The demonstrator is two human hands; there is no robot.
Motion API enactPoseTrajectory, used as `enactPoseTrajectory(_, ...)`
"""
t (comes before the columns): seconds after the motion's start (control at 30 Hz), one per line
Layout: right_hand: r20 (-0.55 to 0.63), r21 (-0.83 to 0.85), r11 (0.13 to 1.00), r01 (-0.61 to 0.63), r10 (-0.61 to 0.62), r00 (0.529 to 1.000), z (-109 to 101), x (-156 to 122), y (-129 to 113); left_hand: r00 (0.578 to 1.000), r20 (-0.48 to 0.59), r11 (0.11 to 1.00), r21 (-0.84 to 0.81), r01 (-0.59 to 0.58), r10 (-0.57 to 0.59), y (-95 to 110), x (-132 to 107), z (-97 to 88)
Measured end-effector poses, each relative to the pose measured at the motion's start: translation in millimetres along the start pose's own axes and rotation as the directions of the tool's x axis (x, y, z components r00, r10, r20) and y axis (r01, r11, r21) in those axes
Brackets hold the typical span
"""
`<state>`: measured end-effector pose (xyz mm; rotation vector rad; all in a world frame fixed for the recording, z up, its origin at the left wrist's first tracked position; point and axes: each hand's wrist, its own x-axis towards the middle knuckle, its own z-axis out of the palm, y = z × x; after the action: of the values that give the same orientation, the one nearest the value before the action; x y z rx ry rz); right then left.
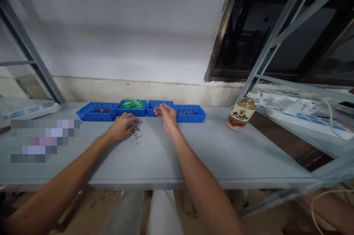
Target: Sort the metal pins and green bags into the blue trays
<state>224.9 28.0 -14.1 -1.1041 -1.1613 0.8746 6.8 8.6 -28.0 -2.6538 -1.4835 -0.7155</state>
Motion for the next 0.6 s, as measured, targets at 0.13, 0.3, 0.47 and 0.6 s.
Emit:
enactPoseTrajectory(0.13, 0.033, 0.123, 0.991, -0.057, 0.053, 0.998, -3.3, -0.9, 1.3, 0.994, 0.074, 0.994, -0.086, -0.068, 0.074, -7.3, 1.3, 6.0)
enactPoseTrajectory(0.3, 0.181, -0.138, 0.989, 0.050, -0.025, 0.983, -1.9, -16.4, 10.9, 0.997, 0.054, 0.991, -0.122, -0.054, 0.061, -9.2, 2.2, 2.8)
enactPoseTrajectory(0.47, 0.316, -0.273, 0.943, 0.191, -0.100, 0.943, 5.1, -34.1, 9.1, 0.999, 0.028, 0.995, -0.099, -0.027, 0.030, -7.8, -0.3, 4.1)
enactPoseTrajectory(0.6, 0.372, -0.341, 0.902, 0.266, -0.131, 0.919, 6.0, -38.9, 5.5, 1.000, 0.006, 0.992, -0.122, 0.019, -0.018, -2.7, -1.6, 6.4)
